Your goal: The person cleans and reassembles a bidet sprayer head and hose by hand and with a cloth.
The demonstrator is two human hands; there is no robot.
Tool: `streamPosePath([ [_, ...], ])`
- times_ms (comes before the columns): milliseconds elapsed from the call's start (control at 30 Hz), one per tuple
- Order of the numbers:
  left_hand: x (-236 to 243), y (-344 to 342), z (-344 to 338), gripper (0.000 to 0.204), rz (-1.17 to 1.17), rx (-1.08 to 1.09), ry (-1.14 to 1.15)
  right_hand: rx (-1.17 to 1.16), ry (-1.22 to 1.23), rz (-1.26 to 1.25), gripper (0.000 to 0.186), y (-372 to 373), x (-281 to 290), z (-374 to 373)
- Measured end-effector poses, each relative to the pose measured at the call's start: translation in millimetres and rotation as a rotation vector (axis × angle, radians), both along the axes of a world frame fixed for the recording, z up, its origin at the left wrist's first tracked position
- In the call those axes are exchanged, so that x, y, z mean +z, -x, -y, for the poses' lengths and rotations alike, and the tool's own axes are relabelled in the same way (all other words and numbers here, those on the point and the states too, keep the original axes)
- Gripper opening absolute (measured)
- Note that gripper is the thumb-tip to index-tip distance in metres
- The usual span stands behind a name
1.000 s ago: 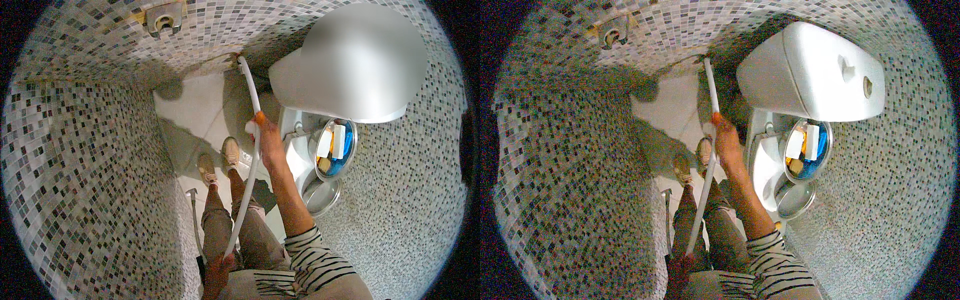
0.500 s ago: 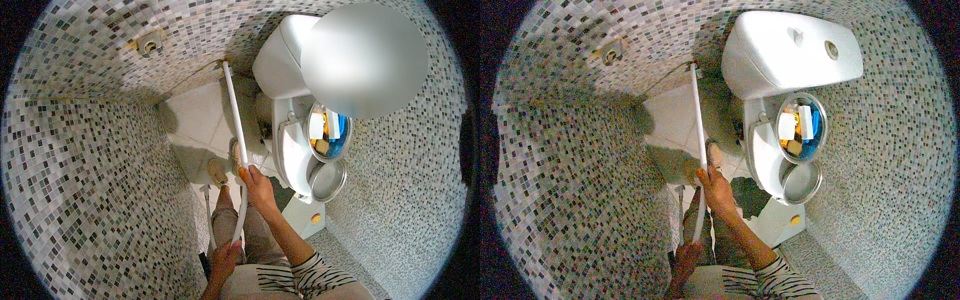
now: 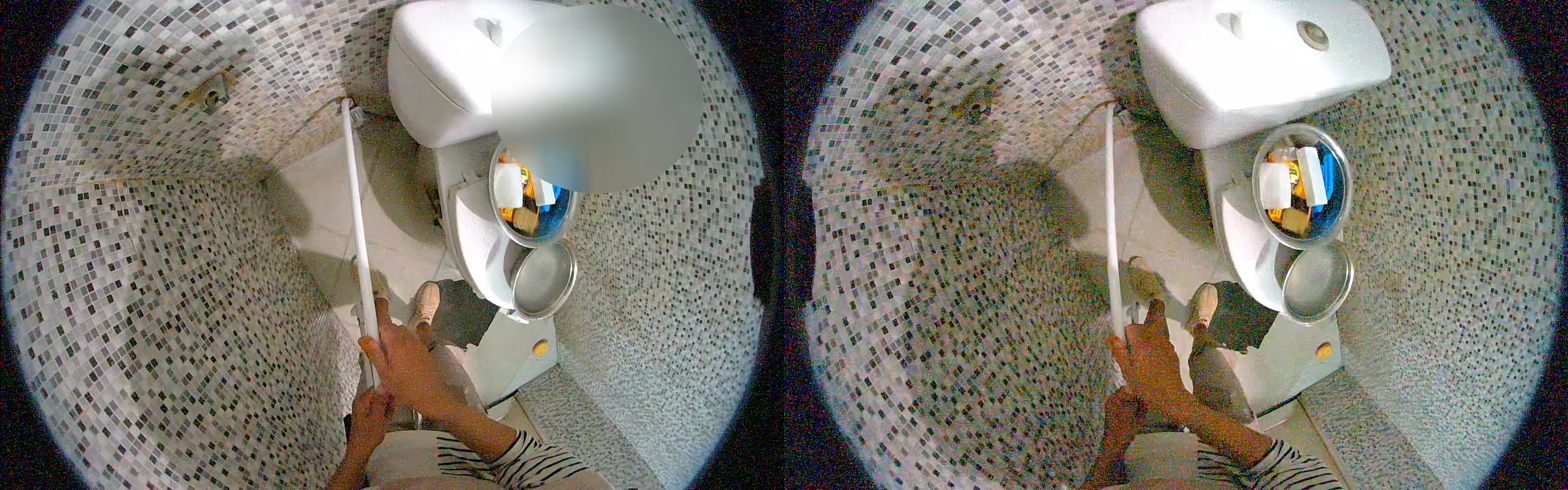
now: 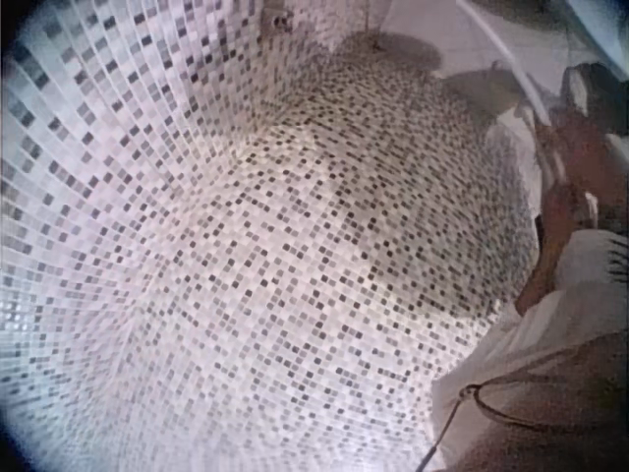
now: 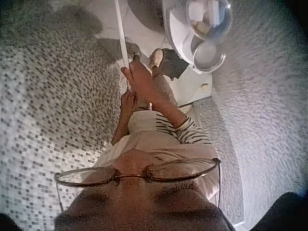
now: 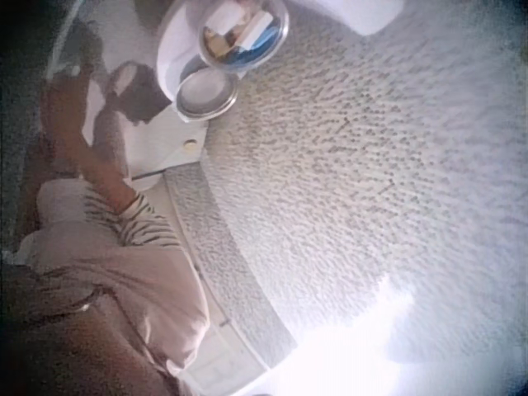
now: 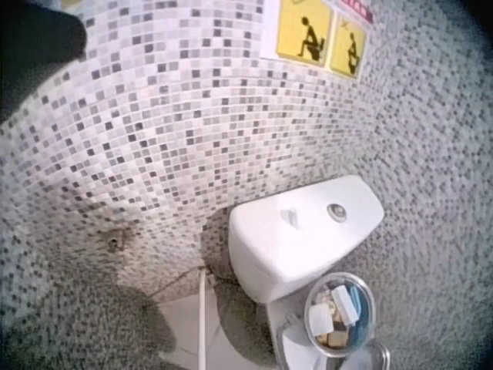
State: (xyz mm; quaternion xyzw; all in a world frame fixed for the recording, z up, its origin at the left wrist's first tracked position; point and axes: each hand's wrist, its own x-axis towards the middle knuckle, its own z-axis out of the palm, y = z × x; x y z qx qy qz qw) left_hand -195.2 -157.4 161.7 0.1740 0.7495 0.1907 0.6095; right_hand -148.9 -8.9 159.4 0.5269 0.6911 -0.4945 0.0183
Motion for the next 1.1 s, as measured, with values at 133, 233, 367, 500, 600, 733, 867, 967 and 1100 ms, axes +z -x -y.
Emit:
streamPosePath([
  [133,2,-20,-2,0.031,0.226,0.306,-0.011,-0.064,0.043,-0.064,0.029,-25,5,19],
  [233,-3,-39,8,0.030,0.265,0.473,-0.062,-0.055,0.116,-0.107,0.028,-44,16,19],
  [367,-12,-52,36,0.035,0.440,0.346,-0.121,-0.101,0.146,-0.151,0.030,-70,23,29],
  [500,-2,-55,53,0.034,-0.022,-0.150,-0.232,-0.130,0.137,-0.235,0.032,-88,29,46],
  [600,-3,-56,62,0.038,0.058,-0.186,-0.093,-0.143,0.195,-0.275,0.033,-99,40,64],
  [733,-1,-69,65,0.036,0.062,-0.299,0.017,-0.187,0.312,-0.324,0.034,-116,62,69],
  [867,15,-97,60,0.032,-0.283,-0.400,-0.422,-0.108,0.187,-0.317,0.032,-137,61,67],
  [967,51,-99,69,0.031,-0.101,-0.260,-0.121,-0.117,0.193,-0.407,0.027,-150,42,69],
  [1100,71,-87,60,0.032,0.131,0.439,-0.377,-0.300,0.453,-0.443,0.020,-166,15,73],
])
